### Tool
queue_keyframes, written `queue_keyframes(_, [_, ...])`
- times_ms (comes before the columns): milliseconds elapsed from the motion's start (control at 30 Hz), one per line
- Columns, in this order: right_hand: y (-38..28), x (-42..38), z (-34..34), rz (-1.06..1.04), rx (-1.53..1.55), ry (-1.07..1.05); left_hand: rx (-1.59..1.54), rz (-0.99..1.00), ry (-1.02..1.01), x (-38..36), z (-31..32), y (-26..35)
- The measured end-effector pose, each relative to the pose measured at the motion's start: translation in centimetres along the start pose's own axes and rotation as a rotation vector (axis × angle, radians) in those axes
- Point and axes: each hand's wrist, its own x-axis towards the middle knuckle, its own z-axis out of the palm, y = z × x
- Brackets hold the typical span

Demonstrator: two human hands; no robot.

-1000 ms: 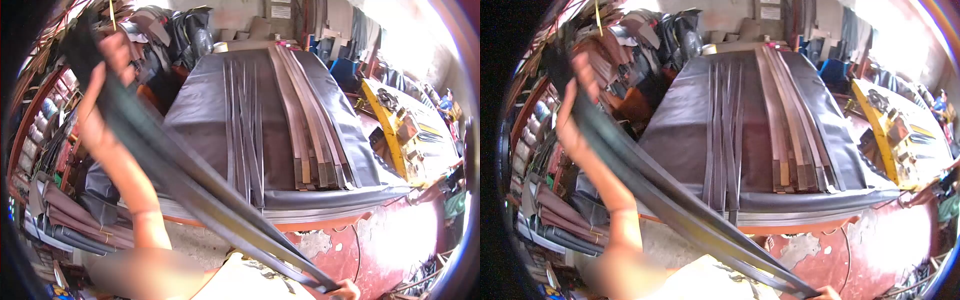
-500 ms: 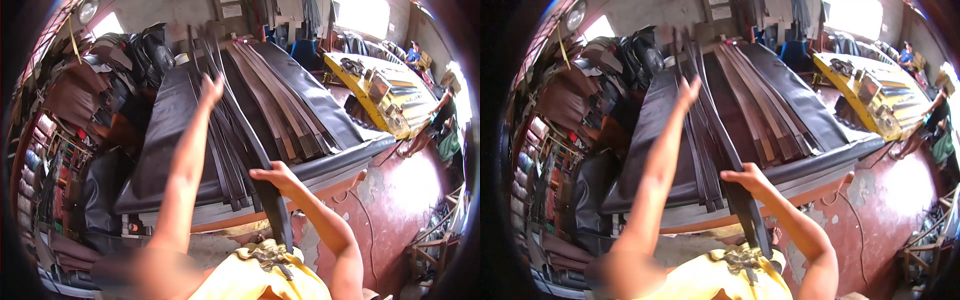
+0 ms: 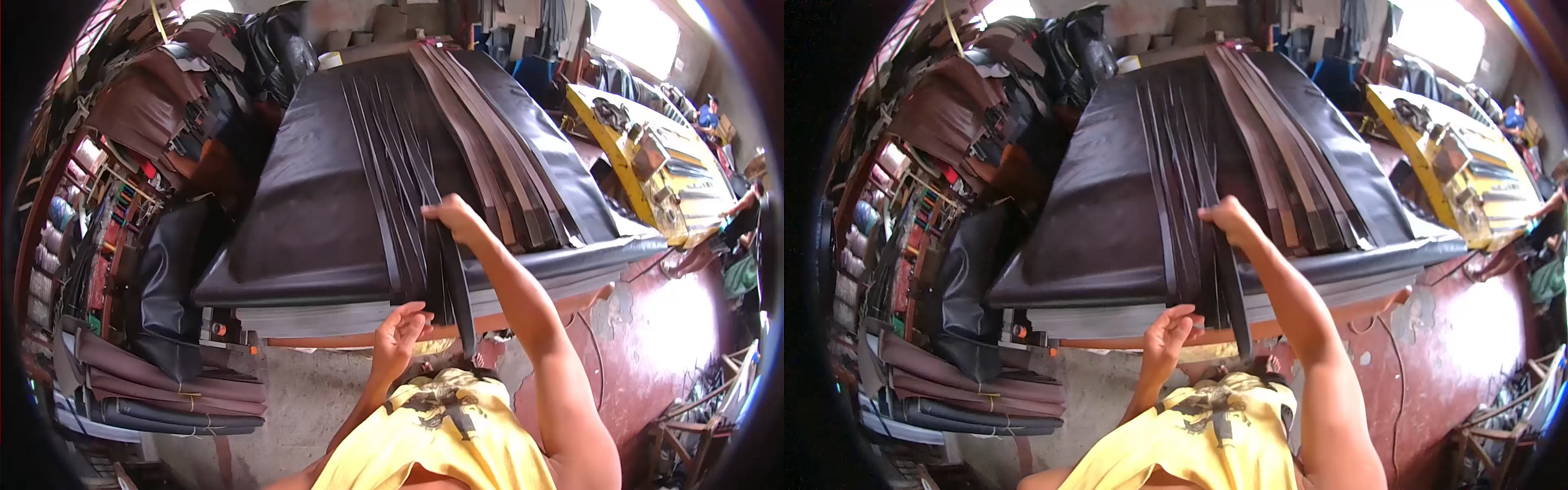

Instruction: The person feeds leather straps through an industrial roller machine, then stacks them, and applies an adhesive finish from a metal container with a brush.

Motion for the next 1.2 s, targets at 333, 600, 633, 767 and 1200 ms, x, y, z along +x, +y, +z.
queue_keyframes(333, [3.1, -1.4, -1.7, -0.351, -0.628, 0.174, 0.767, 0.479, 0.238, 4.5, 0.9, 2.4])
queue_keyframes(600, [6.4, -10.6, -3.6, -0.551, -0.601, 0.174, 1.155, 0.346, 0.271, 8.1, 7.3, -2.7])
queue_keyframes(633, [6.0, -10.9, -4.4, -0.546, -0.566, 0.173, 1.036, 0.414, 0.322, 8.6, 7.5, -3.2])
queue_keyframes(767, [5.2, -11.0, -6.0, -0.411, -0.641, -0.054, 1.457, 0.232, 0.522, 9.1, 7.0, -1.6])
queue_keyframes(1200, [5.7, -17.3, -8.0, -0.192, 0.034, -0.303, 0.658, 0.034, 0.019, 11.5, 2.5, 0.3])
